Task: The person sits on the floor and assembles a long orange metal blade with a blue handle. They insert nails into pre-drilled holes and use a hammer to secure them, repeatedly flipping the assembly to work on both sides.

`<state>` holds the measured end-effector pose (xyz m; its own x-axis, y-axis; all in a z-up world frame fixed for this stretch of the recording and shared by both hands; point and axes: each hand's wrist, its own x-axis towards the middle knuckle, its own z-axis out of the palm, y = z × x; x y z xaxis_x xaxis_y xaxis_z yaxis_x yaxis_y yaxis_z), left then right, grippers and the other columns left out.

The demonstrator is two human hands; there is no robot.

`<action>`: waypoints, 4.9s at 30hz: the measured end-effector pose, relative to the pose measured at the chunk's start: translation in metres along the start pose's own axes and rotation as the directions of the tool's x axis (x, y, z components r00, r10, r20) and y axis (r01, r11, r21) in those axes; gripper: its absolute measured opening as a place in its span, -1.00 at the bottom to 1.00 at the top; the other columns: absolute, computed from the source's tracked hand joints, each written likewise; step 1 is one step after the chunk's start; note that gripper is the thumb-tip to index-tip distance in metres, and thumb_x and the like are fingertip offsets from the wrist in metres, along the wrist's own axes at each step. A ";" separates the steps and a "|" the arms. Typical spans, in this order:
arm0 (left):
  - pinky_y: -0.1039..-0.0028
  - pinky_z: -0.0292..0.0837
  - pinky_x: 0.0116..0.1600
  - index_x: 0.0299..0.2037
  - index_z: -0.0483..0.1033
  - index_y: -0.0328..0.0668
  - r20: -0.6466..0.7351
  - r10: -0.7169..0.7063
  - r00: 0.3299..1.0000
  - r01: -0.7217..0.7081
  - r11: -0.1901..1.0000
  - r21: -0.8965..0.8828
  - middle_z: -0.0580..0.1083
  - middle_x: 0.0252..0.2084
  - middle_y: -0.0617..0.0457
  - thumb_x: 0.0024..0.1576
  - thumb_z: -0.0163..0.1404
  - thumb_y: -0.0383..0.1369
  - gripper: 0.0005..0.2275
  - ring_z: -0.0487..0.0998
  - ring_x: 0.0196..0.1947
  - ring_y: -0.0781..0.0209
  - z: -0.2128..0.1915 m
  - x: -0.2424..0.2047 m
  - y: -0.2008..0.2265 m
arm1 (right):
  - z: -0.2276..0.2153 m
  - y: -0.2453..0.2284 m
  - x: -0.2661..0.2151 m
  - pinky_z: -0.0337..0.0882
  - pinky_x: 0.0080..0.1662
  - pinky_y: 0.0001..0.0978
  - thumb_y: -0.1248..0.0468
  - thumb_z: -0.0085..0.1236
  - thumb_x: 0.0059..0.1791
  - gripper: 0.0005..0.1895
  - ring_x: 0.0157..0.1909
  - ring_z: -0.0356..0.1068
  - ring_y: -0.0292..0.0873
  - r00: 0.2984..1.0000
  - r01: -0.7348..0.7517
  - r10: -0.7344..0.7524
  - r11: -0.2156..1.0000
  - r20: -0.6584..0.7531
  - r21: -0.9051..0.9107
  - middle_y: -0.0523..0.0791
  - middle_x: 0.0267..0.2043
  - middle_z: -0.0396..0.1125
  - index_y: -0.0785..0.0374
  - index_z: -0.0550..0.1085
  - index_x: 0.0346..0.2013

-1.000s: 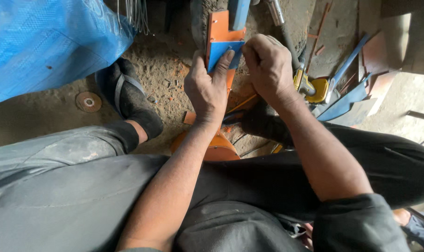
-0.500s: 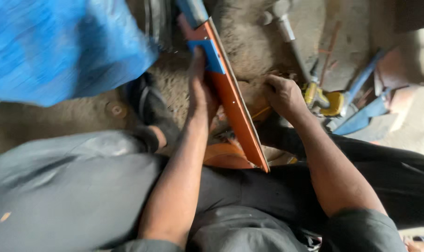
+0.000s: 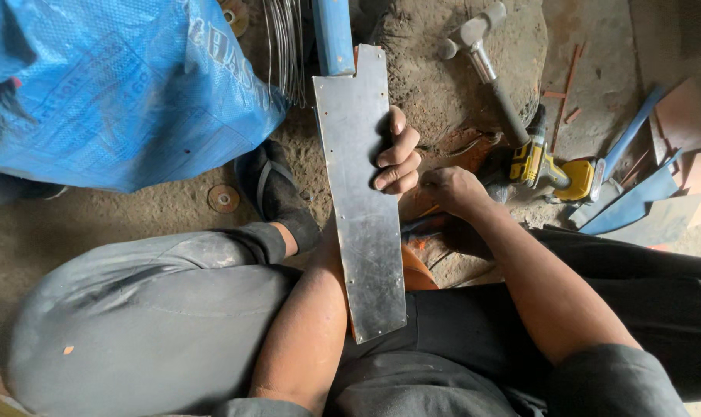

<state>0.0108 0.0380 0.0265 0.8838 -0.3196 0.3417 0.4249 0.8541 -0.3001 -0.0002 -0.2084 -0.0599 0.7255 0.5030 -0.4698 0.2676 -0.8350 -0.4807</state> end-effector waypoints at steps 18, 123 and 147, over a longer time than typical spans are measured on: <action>0.12 0.56 -0.22 0.14 0.33 -0.44 0.120 -0.069 0.990 0.072 0.997 -0.019 0.45 -0.15 -0.23 0.35 -0.12 0.00 -0.49 0.59 -0.24 -0.01 0.006 0.019 -0.007 | -0.064 -0.058 0.007 0.50 -0.16 -0.14 0.28 0.37 -0.22 -0.52 -0.21 0.52 0.05 0.994 0.058 -0.039 0.979 -0.099 0.193 0.07 -0.26 0.47 0.39 0.45 -0.07; 0.46 0.55 0.03 0.17 0.50 -0.30 -0.471 0.379 0.796 0.137 0.646 0.751 0.57 -0.05 0.06 0.26 0.21 -0.22 -0.62 0.58 -0.10 0.32 0.059 0.024 -0.046 | -0.166 -0.120 -0.091 0.60 -0.12 -0.34 0.43 0.20 0.05 -0.83 -0.11 0.53 -0.18 0.924 0.232 0.286 0.101 -0.252 0.967 -0.02 -0.10 0.49 0.32 0.49 -0.05; 0.43 0.52 0.12 -0.06 0.63 -0.23 -0.602 0.428 0.674 0.317 0.569 0.759 0.62 -0.11 0.04 0.11 0.29 -0.42 -0.78 0.61 -0.09 0.28 0.064 0.027 -0.056 | -0.165 -0.117 -0.085 0.57 -0.07 -0.28 0.43 0.23 0.10 -0.91 -0.12 0.51 -0.13 0.907 0.328 0.251 0.081 -0.337 0.941 0.02 -0.10 0.47 0.35 0.48 -0.14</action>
<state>-0.0019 0.0077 0.1092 0.8954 -0.0975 -0.4345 0.3734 0.6959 0.6134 0.0111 -0.1903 0.1588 0.9393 0.1717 -0.2969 -0.3374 0.3068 -0.8900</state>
